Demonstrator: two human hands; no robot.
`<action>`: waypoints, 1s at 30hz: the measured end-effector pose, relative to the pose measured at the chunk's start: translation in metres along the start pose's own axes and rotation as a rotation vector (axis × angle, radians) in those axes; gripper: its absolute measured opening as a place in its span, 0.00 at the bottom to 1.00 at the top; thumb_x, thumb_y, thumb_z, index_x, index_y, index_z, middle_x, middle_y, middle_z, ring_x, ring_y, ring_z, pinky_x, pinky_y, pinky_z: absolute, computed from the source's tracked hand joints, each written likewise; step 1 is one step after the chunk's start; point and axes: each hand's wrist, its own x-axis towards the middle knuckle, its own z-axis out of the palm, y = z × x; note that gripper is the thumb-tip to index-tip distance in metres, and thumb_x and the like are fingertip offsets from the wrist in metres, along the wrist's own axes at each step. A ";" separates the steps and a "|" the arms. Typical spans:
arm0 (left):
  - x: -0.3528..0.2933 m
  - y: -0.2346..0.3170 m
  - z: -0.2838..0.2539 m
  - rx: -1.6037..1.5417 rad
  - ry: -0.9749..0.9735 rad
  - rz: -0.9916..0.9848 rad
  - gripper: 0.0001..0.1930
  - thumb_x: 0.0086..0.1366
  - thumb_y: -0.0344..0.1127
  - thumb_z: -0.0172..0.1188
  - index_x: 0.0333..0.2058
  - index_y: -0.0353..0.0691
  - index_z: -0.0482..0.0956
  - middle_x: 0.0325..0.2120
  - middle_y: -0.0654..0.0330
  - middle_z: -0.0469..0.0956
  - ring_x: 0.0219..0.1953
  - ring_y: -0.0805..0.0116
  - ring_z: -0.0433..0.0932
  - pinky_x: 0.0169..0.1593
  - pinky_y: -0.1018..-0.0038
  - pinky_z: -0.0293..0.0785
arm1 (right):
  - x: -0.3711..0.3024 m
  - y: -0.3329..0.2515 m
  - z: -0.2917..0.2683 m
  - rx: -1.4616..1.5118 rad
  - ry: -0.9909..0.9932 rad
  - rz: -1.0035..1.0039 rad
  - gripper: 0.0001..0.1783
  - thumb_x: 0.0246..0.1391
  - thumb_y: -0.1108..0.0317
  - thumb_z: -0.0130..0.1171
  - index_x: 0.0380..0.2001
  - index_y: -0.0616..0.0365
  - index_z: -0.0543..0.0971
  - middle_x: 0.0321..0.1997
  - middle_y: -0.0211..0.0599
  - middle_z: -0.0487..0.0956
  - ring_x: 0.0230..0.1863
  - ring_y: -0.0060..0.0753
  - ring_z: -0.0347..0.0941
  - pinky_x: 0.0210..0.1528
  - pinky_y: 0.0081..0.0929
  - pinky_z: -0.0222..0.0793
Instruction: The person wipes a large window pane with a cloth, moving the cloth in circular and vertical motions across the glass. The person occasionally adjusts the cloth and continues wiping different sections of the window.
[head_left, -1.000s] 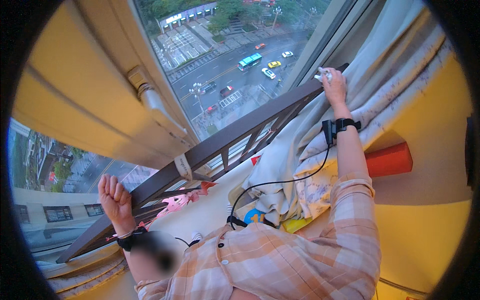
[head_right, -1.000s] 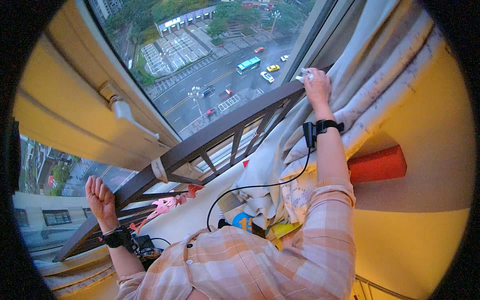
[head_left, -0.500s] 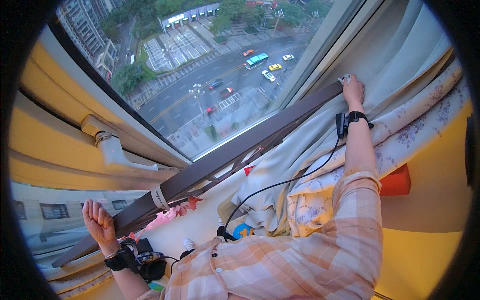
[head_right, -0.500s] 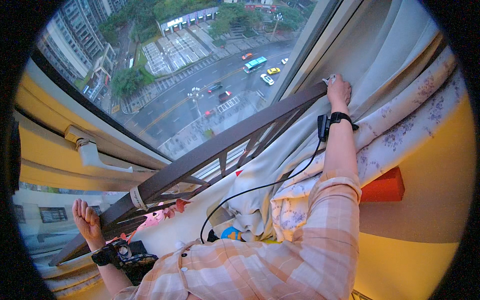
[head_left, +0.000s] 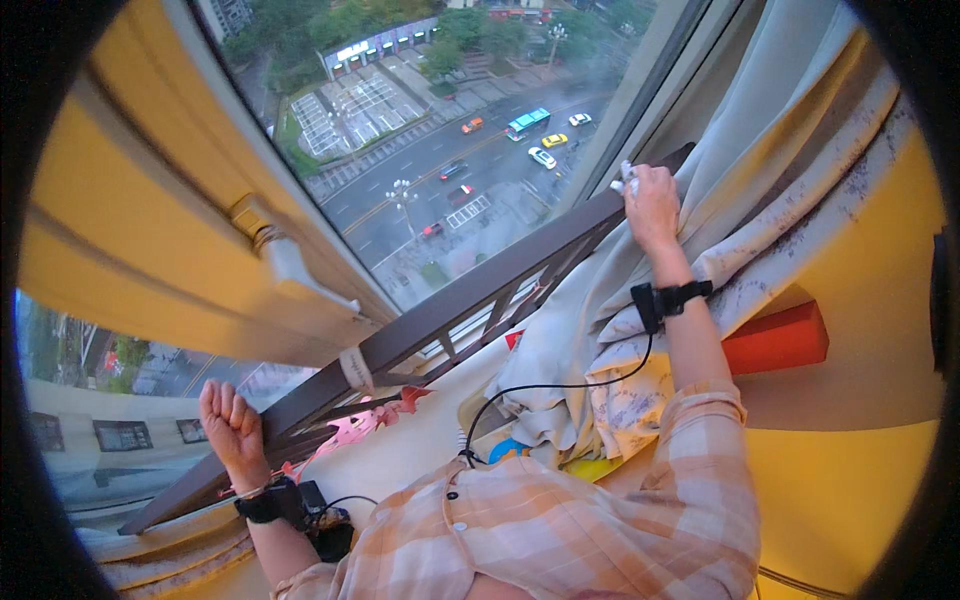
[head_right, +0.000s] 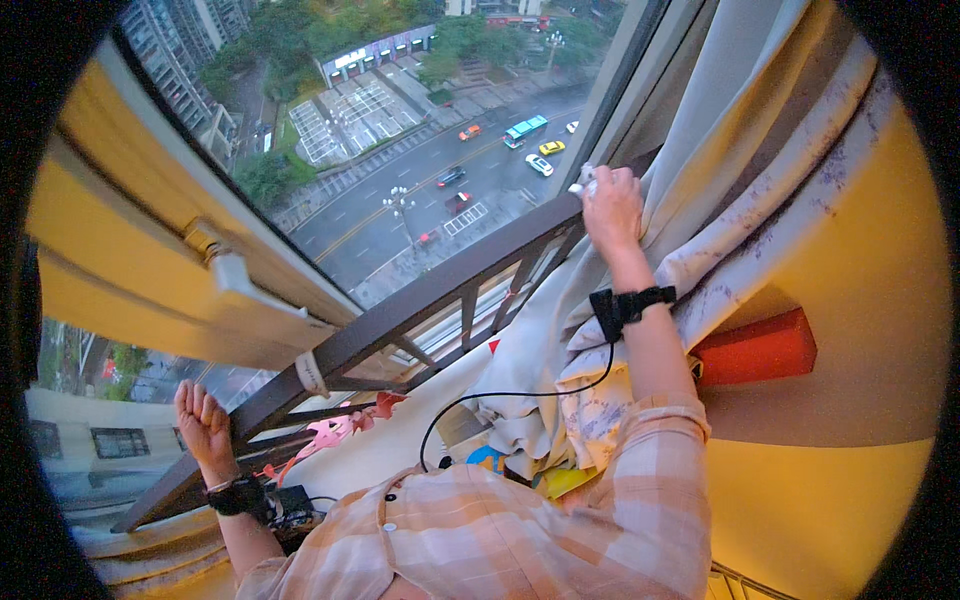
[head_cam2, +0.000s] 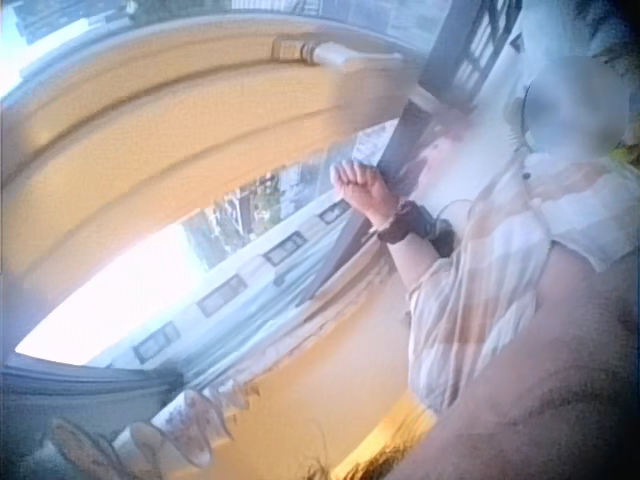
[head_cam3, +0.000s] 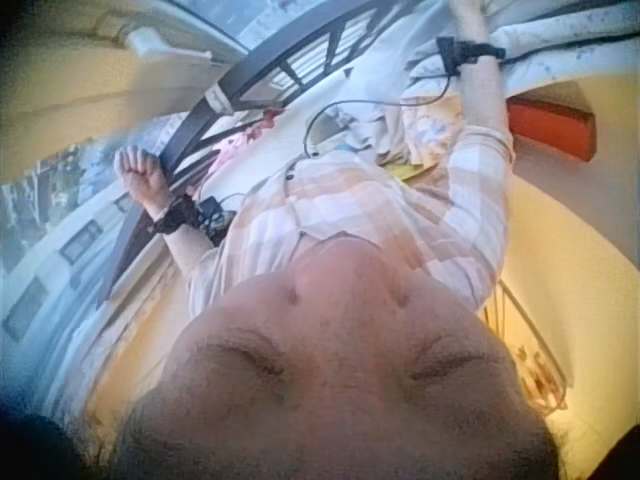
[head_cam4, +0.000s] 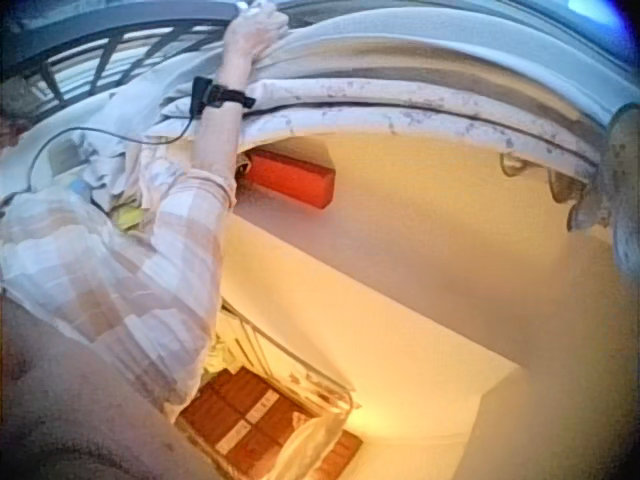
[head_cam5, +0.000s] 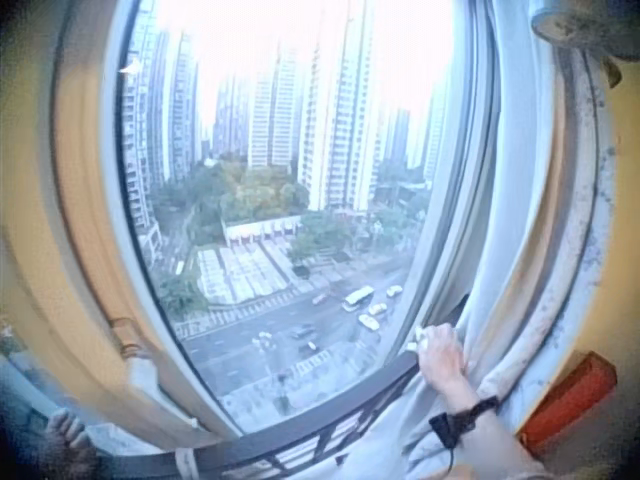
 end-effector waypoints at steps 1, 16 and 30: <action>-0.001 0.000 0.001 0.012 0.077 0.025 0.18 0.74 0.38 0.40 0.21 0.48 0.57 0.14 0.69 0.50 0.12 0.80 0.45 0.12 0.82 0.42 | -0.011 -0.019 -0.008 0.040 0.012 -0.029 0.14 0.47 0.66 0.63 0.38 0.54 0.74 0.41 0.42 0.72 0.46 0.48 0.68 0.47 0.43 0.66; 0.000 -0.002 0.009 0.039 0.049 0.003 0.20 0.72 0.39 0.43 0.18 0.48 0.57 0.12 0.69 0.52 0.12 0.80 0.48 0.12 0.83 0.45 | -0.142 -0.306 -0.090 0.532 0.082 -0.390 0.12 0.41 0.71 0.61 0.33 0.55 0.76 0.36 0.39 0.72 0.41 0.44 0.69 0.38 0.38 0.67; -0.042 0.088 -0.039 -0.052 0.139 0.119 0.20 0.72 0.36 0.42 0.18 0.48 0.55 0.13 0.69 0.49 0.12 0.79 0.46 0.13 0.81 0.42 | -0.178 -0.397 -0.134 0.711 0.060 -0.492 0.13 0.40 0.69 0.63 0.33 0.52 0.76 0.35 0.37 0.74 0.40 0.43 0.71 0.40 0.39 0.68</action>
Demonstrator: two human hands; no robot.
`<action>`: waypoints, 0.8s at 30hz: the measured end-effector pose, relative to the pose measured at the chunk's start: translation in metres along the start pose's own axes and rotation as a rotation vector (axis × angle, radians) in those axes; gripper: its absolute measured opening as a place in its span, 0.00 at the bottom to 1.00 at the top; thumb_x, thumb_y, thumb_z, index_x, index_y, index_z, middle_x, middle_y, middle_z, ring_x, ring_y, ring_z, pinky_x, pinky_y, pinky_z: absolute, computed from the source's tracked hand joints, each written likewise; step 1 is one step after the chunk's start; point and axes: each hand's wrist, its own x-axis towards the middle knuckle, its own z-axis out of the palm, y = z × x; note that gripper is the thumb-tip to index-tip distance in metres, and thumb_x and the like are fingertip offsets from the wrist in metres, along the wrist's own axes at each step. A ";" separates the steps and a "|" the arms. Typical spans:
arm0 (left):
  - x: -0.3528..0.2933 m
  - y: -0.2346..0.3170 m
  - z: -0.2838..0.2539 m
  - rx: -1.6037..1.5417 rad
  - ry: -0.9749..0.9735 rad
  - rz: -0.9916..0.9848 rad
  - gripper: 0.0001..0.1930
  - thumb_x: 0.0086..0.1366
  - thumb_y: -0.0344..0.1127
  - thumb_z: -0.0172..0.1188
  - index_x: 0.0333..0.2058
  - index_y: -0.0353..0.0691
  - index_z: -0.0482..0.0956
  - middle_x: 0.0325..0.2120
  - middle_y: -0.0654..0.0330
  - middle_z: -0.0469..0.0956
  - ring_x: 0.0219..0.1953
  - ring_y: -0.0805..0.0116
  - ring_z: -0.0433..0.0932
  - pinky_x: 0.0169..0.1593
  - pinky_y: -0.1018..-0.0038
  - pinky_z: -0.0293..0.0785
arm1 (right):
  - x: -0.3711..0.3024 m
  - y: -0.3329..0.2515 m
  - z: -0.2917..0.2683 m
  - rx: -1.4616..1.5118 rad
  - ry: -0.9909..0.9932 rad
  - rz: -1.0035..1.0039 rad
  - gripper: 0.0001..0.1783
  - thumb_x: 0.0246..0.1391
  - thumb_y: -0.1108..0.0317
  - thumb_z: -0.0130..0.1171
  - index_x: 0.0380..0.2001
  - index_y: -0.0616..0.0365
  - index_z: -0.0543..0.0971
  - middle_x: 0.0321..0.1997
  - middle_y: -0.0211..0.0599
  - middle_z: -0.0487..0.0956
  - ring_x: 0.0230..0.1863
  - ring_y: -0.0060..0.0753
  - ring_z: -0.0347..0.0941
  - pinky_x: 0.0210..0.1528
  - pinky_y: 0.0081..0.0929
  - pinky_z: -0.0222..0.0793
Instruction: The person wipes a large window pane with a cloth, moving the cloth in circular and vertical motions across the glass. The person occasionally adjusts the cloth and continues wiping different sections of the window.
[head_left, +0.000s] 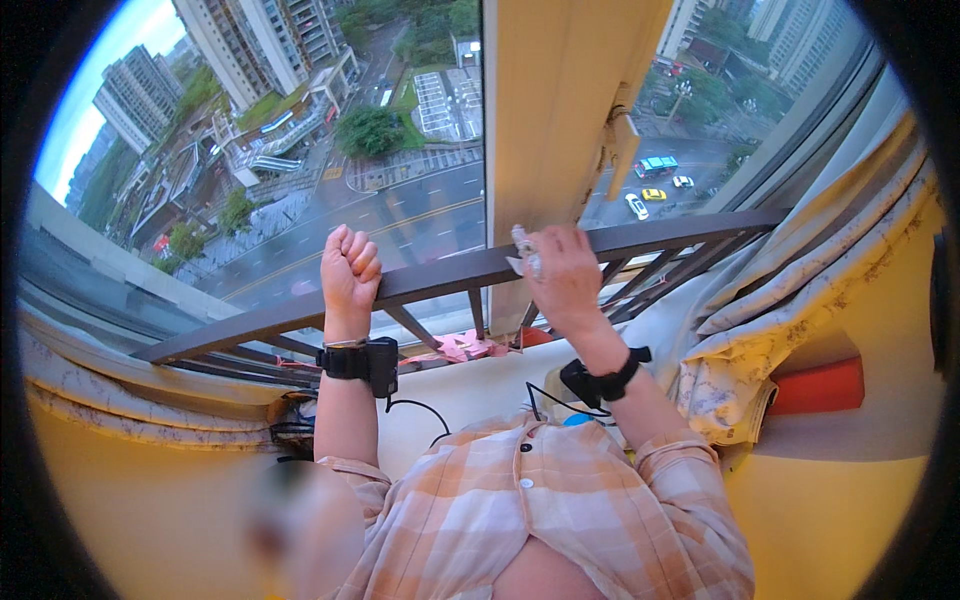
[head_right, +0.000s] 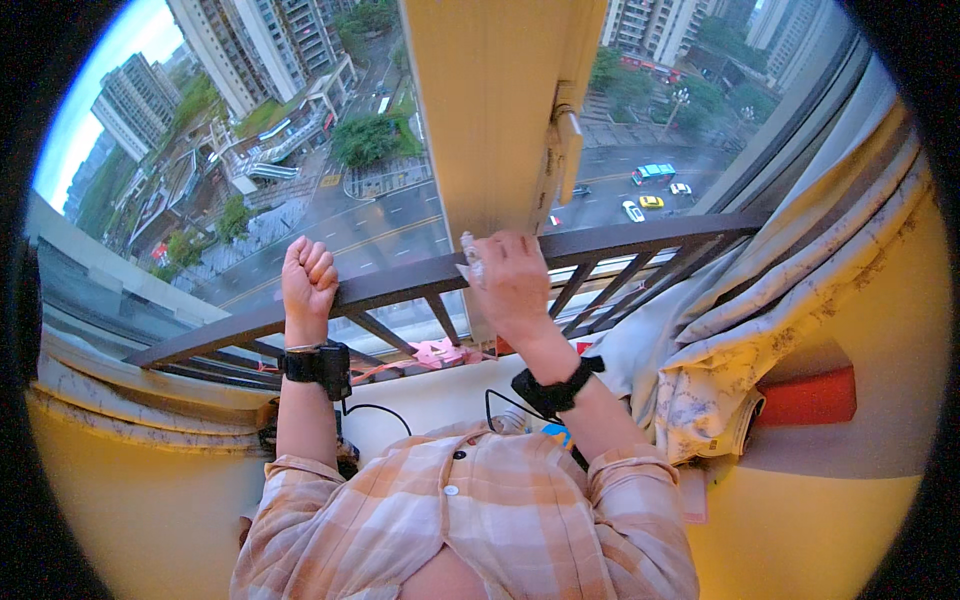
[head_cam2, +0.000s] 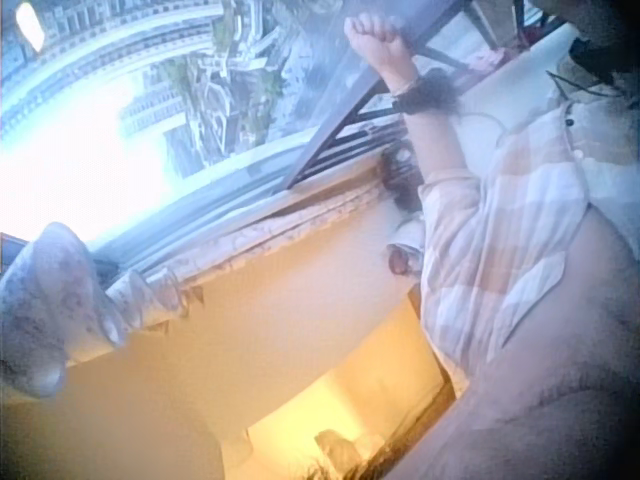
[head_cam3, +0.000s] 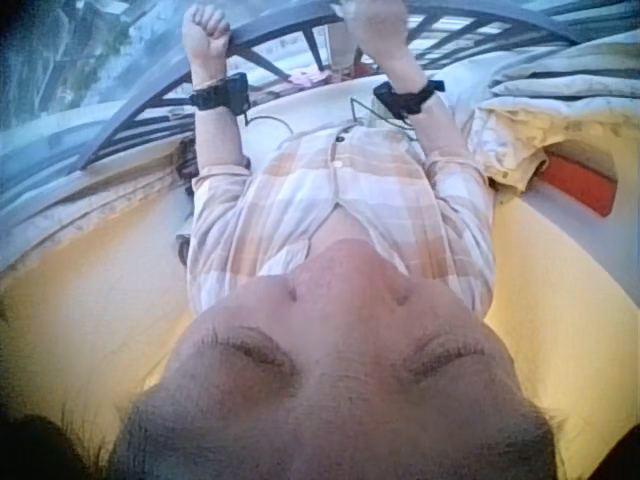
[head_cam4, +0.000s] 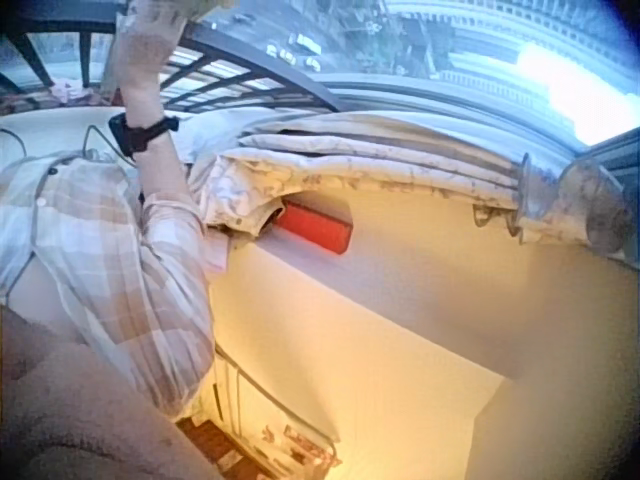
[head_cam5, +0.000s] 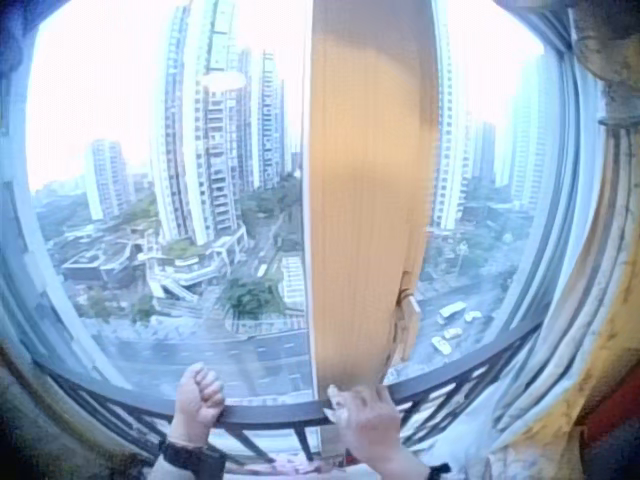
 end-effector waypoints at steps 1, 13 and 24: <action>-0.001 0.008 -0.005 -0.004 -0.004 0.008 0.20 0.72 0.36 0.42 0.18 0.47 0.55 0.13 0.69 0.49 0.12 0.79 0.46 0.13 0.81 0.42 | 0.002 -0.013 0.013 -0.025 -0.016 -0.018 0.13 0.39 0.68 0.63 0.33 0.51 0.76 0.35 0.36 0.74 0.40 0.42 0.71 0.40 0.38 0.67; 0.005 0.019 -0.019 0.039 0.026 0.096 0.19 0.71 0.37 0.43 0.19 0.47 0.56 0.12 0.69 0.51 0.13 0.79 0.48 0.14 0.81 0.45 | -0.005 -0.001 0.012 -0.090 -0.004 0.020 0.15 0.40 0.69 0.62 0.35 0.51 0.76 0.36 0.35 0.73 0.42 0.45 0.69 0.44 0.42 0.63; 0.005 0.018 -0.018 0.095 0.008 0.099 0.20 0.71 0.37 0.43 0.17 0.47 0.56 0.12 0.69 0.52 0.12 0.79 0.49 0.14 0.81 0.44 | 0.062 -0.004 -0.026 0.239 0.158 0.012 0.12 0.44 0.72 0.62 0.35 0.56 0.76 0.34 0.42 0.75 0.38 0.52 0.71 0.38 0.42 0.68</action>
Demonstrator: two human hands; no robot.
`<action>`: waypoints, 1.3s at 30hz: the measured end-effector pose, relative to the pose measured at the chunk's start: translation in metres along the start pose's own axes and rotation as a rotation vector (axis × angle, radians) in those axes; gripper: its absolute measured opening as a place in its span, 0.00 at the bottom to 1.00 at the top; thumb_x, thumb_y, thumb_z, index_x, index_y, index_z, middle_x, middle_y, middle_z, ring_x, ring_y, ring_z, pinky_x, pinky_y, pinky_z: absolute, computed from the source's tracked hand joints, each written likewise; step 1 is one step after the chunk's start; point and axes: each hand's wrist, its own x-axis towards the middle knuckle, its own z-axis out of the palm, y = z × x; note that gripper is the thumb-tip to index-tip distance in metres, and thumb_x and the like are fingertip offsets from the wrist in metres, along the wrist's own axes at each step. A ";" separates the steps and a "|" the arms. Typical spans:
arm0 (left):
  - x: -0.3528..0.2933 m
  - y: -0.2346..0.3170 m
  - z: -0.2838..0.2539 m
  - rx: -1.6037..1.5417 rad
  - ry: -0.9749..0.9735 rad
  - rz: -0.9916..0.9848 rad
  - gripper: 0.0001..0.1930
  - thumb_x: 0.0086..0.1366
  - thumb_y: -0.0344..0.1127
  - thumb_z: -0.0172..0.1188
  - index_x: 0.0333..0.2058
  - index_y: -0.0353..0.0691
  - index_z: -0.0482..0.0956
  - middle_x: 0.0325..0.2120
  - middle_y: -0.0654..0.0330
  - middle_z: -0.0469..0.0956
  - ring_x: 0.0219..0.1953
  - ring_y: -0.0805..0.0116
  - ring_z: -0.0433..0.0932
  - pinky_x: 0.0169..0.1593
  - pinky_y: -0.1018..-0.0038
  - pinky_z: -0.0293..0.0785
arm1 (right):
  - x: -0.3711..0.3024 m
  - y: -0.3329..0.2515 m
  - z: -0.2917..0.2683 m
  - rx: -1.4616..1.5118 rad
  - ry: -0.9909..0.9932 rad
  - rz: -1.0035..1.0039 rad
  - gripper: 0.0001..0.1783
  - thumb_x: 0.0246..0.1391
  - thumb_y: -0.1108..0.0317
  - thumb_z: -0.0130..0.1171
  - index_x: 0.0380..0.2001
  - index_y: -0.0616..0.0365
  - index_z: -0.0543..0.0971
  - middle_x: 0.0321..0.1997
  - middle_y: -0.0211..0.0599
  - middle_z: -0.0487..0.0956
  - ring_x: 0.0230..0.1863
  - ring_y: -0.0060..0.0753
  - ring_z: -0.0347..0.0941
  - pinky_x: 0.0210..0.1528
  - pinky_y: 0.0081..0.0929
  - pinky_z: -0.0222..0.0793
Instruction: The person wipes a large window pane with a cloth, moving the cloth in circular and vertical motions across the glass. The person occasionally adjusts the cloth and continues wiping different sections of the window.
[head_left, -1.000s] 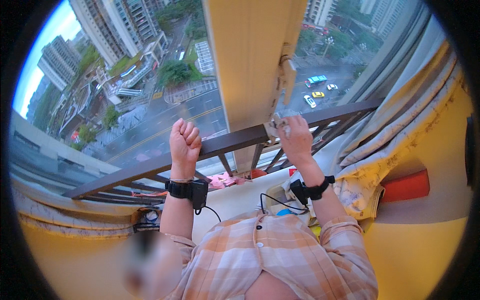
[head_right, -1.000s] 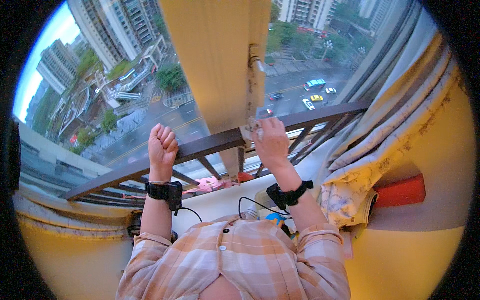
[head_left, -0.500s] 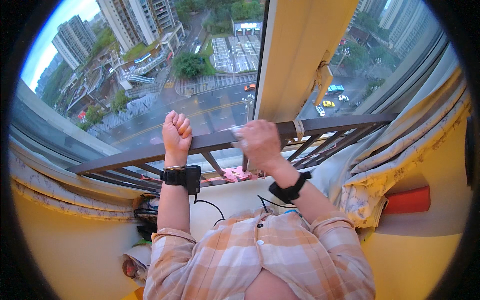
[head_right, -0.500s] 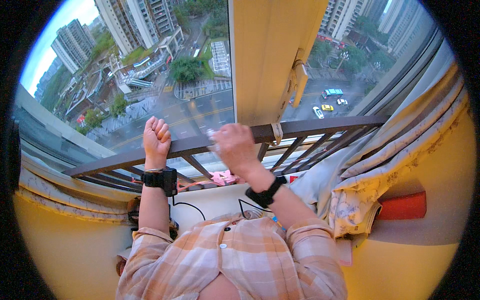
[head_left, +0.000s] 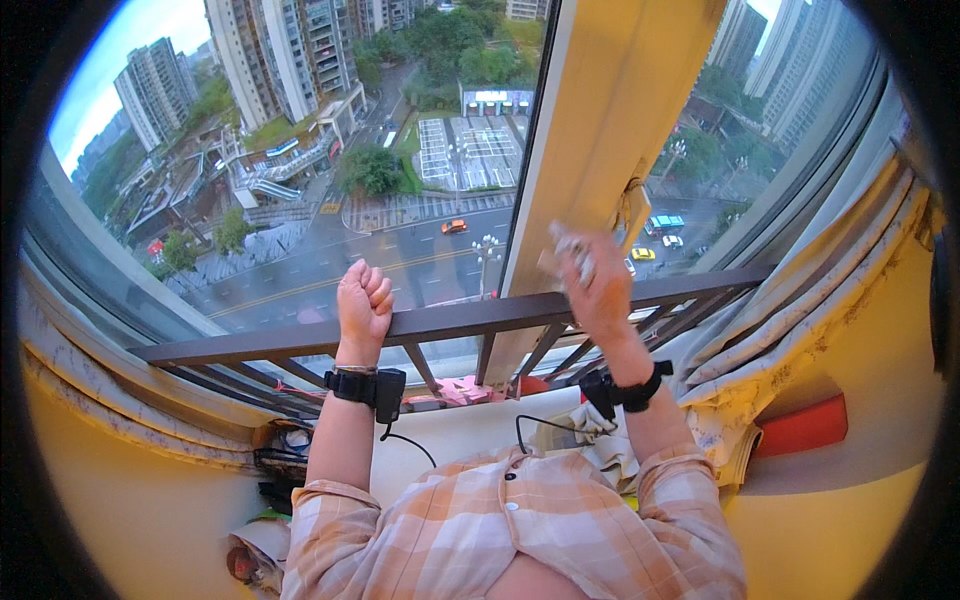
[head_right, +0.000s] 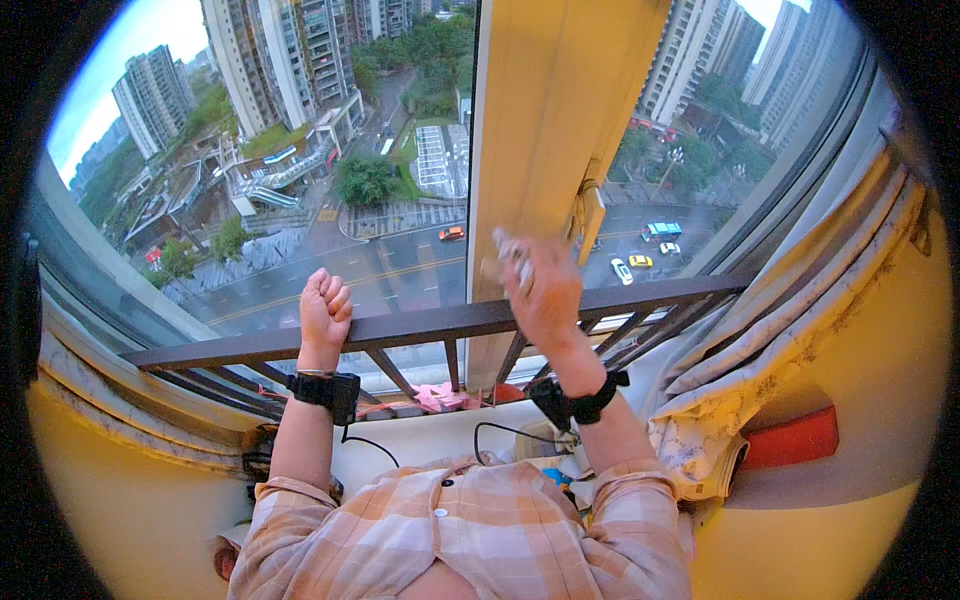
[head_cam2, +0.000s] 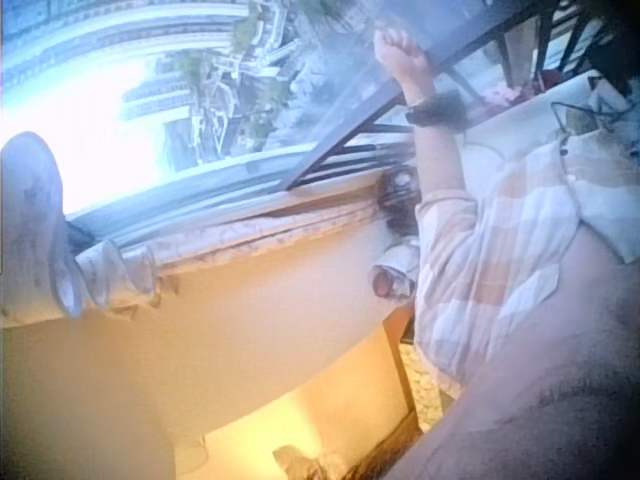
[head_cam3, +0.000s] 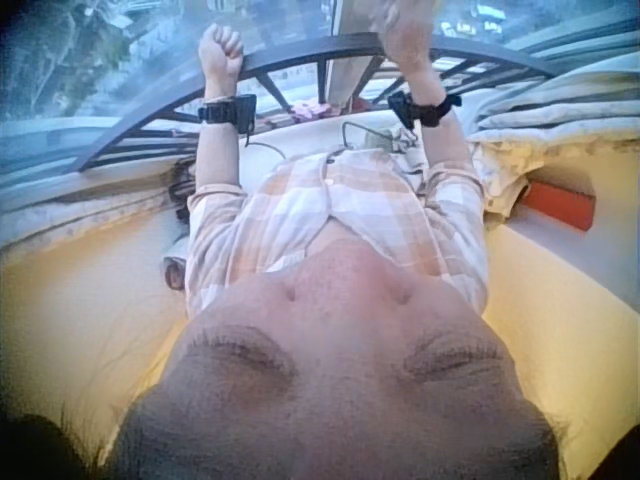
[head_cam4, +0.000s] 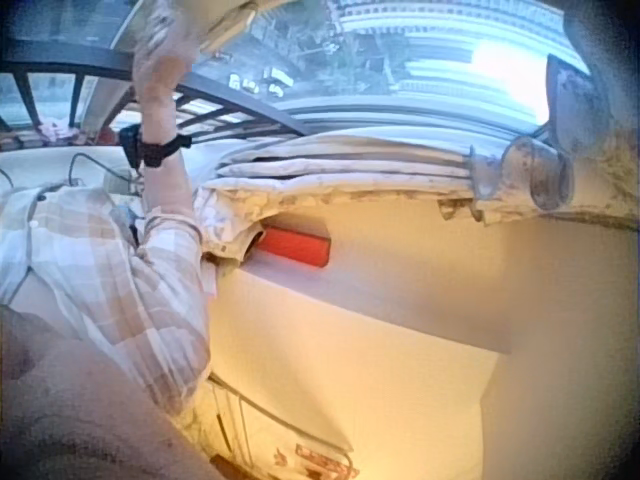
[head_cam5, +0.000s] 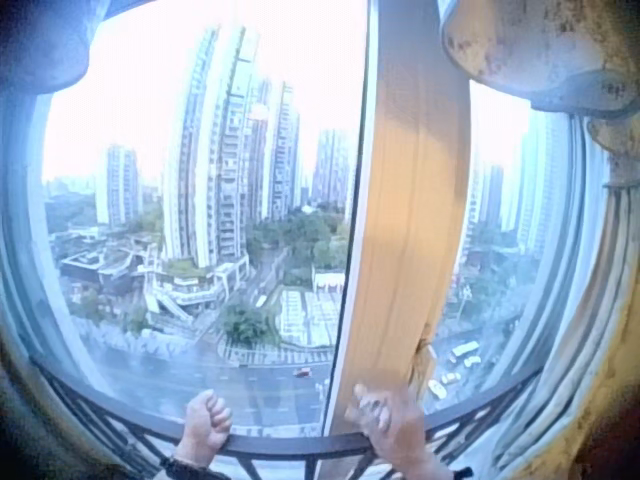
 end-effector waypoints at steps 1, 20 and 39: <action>0.000 0.000 0.000 0.011 0.006 0.008 0.19 0.71 0.38 0.44 0.18 0.47 0.56 0.12 0.69 0.52 0.12 0.79 0.50 0.14 0.81 0.44 | 0.018 -0.002 -0.004 -0.028 0.077 -0.021 0.12 0.44 0.72 0.61 0.35 0.56 0.76 0.34 0.42 0.75 0.38 0.52 0.71 0.38 0.42 0.68; 0.000 -0.002 -0.003 -0.004 0.008 0.001 0.20 0.71 0.38 0.44 0.17 0.47 0.57 0.12 0.69 0.51 0.12 0.79 0.49 0.13 0.81 0.44 | 0.083 -0.018 0.019 -0.398 0.248 -0.245 0.17 0.35 0.73 0.65 0.34 0.51 0.77 0.33 0.37 0.73 0.36 0.46 0.70 0.37 0.41 0.67; -0.001 -0.001 0.001 -0.017 0.001 0.004 0.19 0.71 0.37 0.44 0.18 0.48 0.56 0.12 0.70 0.51 0.12 0.79 0.48 0.13 0.81 0.44 | 0.077 0.029 -0.021 -0.422 0.367 -0.117 0.12 0.40 0.72 0.60 0.33 0.53 0.76 0.34 0.37 0.75 0.37 0.47 0.71 0.37 0.42 0.66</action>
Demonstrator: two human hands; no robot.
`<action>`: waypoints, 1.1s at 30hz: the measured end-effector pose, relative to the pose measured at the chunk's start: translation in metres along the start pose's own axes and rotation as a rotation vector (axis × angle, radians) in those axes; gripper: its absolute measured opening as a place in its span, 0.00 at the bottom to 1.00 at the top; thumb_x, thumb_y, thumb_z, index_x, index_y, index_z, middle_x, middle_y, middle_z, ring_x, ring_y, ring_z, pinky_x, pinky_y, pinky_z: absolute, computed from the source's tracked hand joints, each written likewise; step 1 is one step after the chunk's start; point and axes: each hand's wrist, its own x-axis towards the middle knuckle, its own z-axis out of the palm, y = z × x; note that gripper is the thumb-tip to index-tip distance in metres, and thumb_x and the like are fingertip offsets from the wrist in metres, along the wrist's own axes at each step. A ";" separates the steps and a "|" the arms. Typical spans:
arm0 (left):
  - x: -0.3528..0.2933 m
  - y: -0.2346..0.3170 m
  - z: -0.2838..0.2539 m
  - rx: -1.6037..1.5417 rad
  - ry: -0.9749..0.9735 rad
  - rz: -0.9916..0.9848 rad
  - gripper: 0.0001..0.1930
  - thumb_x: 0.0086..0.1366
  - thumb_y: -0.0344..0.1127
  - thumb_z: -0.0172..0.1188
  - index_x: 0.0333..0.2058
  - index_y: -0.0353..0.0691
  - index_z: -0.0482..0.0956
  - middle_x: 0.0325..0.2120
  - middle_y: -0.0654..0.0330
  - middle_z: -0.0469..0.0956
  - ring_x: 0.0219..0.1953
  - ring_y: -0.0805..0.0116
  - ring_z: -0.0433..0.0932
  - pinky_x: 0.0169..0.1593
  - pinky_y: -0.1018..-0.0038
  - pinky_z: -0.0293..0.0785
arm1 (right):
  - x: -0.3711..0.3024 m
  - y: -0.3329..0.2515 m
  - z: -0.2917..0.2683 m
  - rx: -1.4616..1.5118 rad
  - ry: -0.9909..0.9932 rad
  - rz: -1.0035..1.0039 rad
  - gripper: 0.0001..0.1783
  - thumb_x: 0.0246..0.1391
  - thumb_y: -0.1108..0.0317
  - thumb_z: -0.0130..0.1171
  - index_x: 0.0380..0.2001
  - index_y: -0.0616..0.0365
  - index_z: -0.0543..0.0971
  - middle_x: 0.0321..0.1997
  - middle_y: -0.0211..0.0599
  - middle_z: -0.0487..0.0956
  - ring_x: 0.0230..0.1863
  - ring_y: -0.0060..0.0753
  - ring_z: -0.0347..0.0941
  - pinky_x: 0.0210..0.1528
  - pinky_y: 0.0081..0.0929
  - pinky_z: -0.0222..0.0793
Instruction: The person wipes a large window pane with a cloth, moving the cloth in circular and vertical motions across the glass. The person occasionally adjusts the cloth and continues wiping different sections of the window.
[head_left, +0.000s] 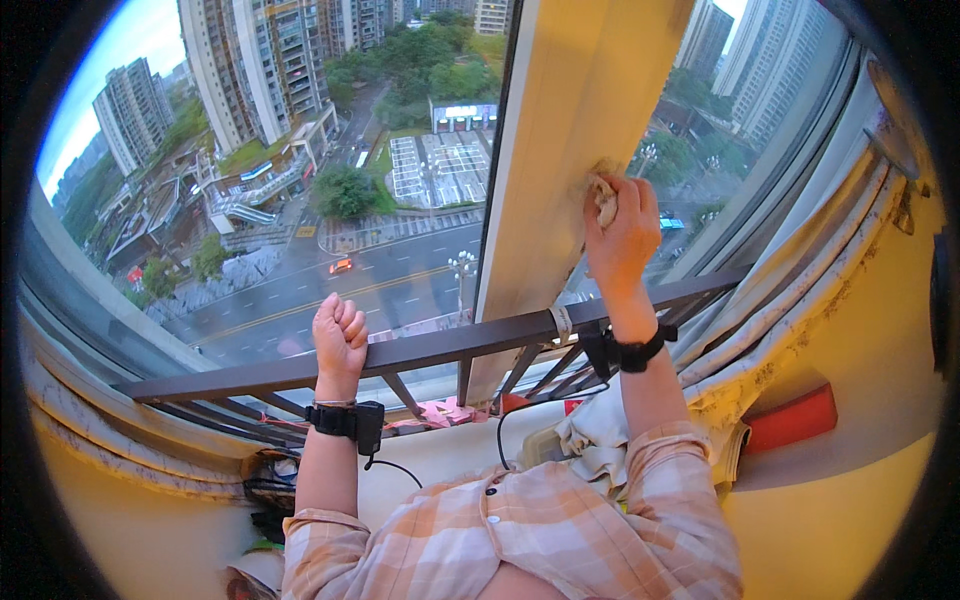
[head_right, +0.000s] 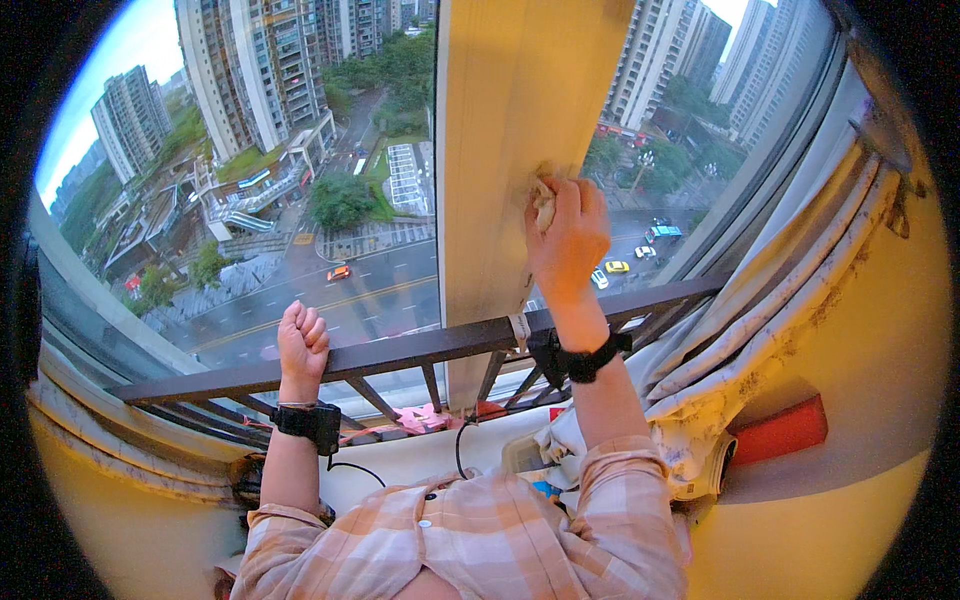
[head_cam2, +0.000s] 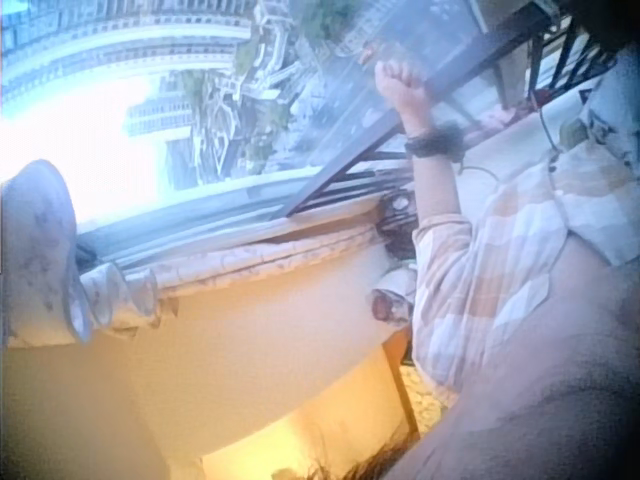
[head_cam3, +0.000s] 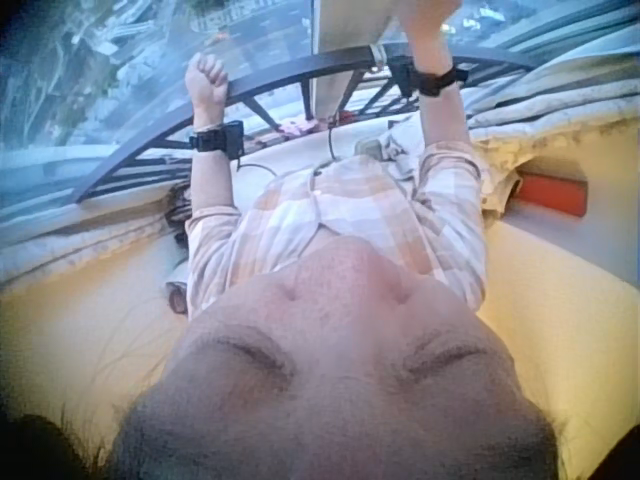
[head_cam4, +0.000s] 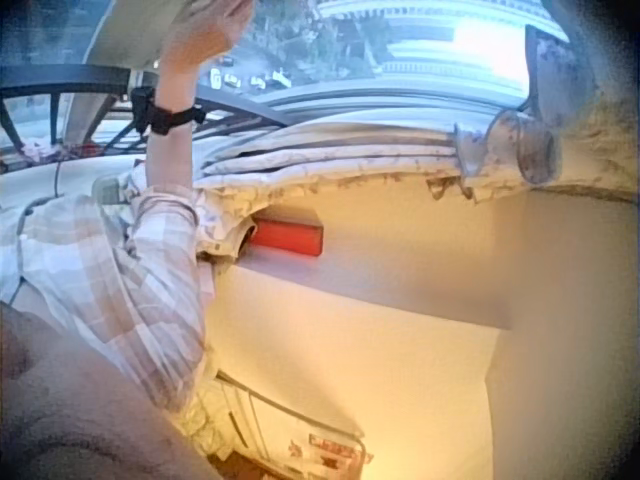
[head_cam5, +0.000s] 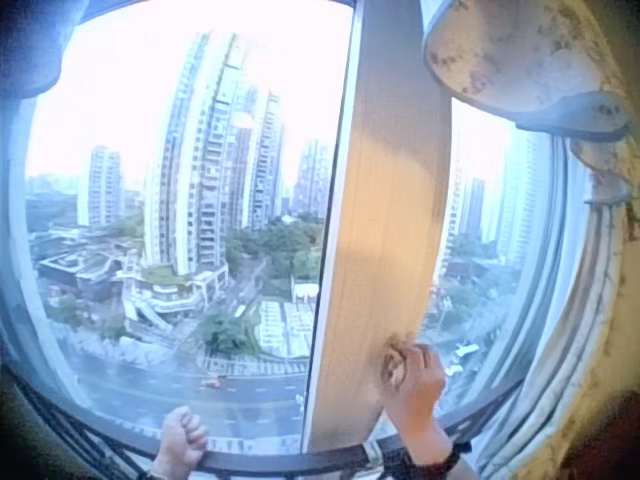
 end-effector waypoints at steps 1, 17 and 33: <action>0.000 0.000 0.001 0.005 0.017 -0.006 0.19 0.71 0.37 0.44 0.18 0.48 0.56 0.12 0.70 0.51 0.12 0.80 0.48 0.13 0.81 0.44 | 0.003 0.005 0.003 -0.018 -0.004 -0.013 0.12 0.40 0.72 0.60 0.33 0.53 0.77 0.34 0.37 0.75 0.37 0.46 0.72 0.37 0.42 0.66; -0.001 0.000 0.001 0.017 0.022 -0.005 0.19 0.71 0.38 0.44 0.18 0.48 0.56 0.12 0.70 0.51 0.12 0.80 0.48 0.13 0.82 0.44 | 0.015 0.039 -0.008 0.240 0.013 0.262 0.11 0.47 0.68 0.64 0.34 0.58 0.78 0.32 0.40 0.77 0.34 0.48 0.75 0.36 0.37 0.69; 0.000 0.000 0.000 -0.009 0.008 0.003 0.20 0.71 0.38 0.44 0.17 0.48 0.55 0.12 0.70 0.50 0.12 0.79 0.47 0.13 0.81 0.42 | 0.026 0.052 -0.011 0.237 -0.131 0.185 0.12 0.46 0.70 0.63 0.36 0.58 0.79 0.37 0.43 0.79 0.40 0.48 0.76 0.40 0.37 0.72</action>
